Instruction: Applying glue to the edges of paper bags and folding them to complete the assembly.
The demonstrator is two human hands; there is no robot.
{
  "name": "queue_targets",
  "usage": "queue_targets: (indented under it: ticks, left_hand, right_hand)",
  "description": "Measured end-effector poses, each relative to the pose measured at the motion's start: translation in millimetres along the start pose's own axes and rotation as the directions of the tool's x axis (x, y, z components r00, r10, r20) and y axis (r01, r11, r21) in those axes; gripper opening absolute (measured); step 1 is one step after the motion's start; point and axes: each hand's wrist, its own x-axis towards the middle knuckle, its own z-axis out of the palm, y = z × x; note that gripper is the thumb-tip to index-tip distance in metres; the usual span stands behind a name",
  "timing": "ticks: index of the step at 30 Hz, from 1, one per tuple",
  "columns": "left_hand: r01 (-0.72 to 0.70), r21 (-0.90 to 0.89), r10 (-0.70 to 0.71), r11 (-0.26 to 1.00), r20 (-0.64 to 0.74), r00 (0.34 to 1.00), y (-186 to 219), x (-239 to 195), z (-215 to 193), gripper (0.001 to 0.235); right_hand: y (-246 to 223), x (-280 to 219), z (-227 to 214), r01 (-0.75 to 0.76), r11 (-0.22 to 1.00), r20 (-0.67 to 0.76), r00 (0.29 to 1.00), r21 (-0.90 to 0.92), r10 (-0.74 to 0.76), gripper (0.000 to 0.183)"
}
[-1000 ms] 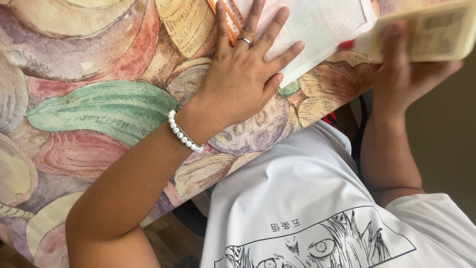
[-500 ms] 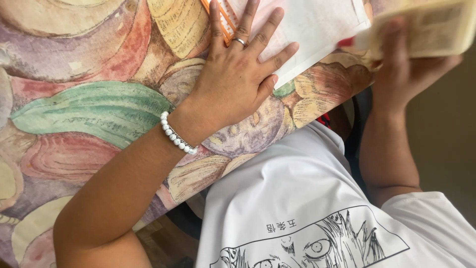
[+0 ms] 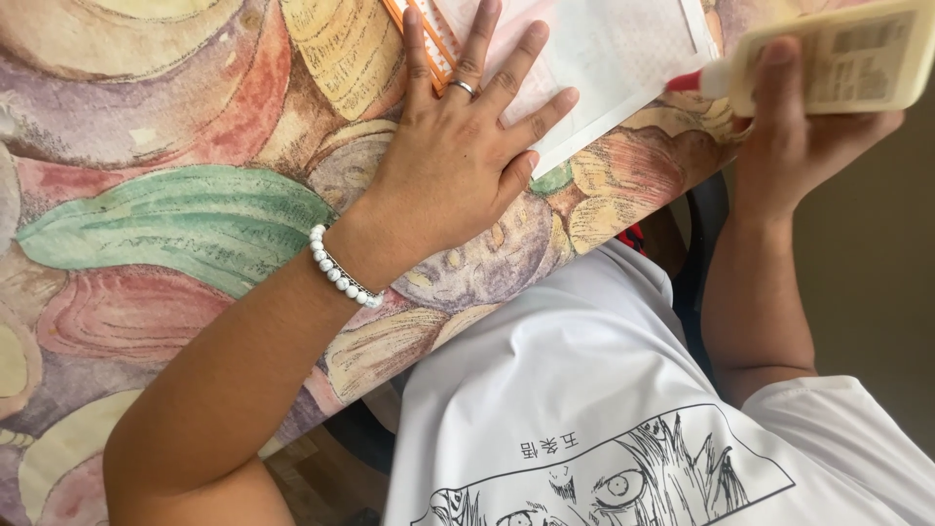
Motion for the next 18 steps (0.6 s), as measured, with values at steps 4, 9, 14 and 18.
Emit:
queue_targets:
  ticks: [4,9,14,18]
  left_hand:
    - [-0.021,0.0,0.021,1.0,-0.043,0.999,0.4,0.2,0.0,0.049]
    - [0.01,0.007,-0.01,1.0,0.012,1.0,0.9,0.6,-1.2,0.05]
    - [0.003,0.01,-0.003,1.0,0.021,1.0,0.4,0.6,-1.9,0.05]
    - [-0.038,-0.005,0.038,0.999,0.026,0.999,-0.1,0.5,-4.8,0.049]
  right_hand:
    - [-9.2,26.5,3.5,0.096,0.987,0.051,0.995,-0.132,-0.09,0.027]
    - [15.8,3.9,-9.9,0.011,1.0,-0.046,0.999,0.014,-0.01,0.05]
    - [-18.4,34.9,1.4,-0.253,0.967,-0.04,0.967,-0.009,0.252,0.03]
    - [-15.2,57.4,0.4,-0.635,0.763,-0.024,0.766,0.121,0.642,0.027]
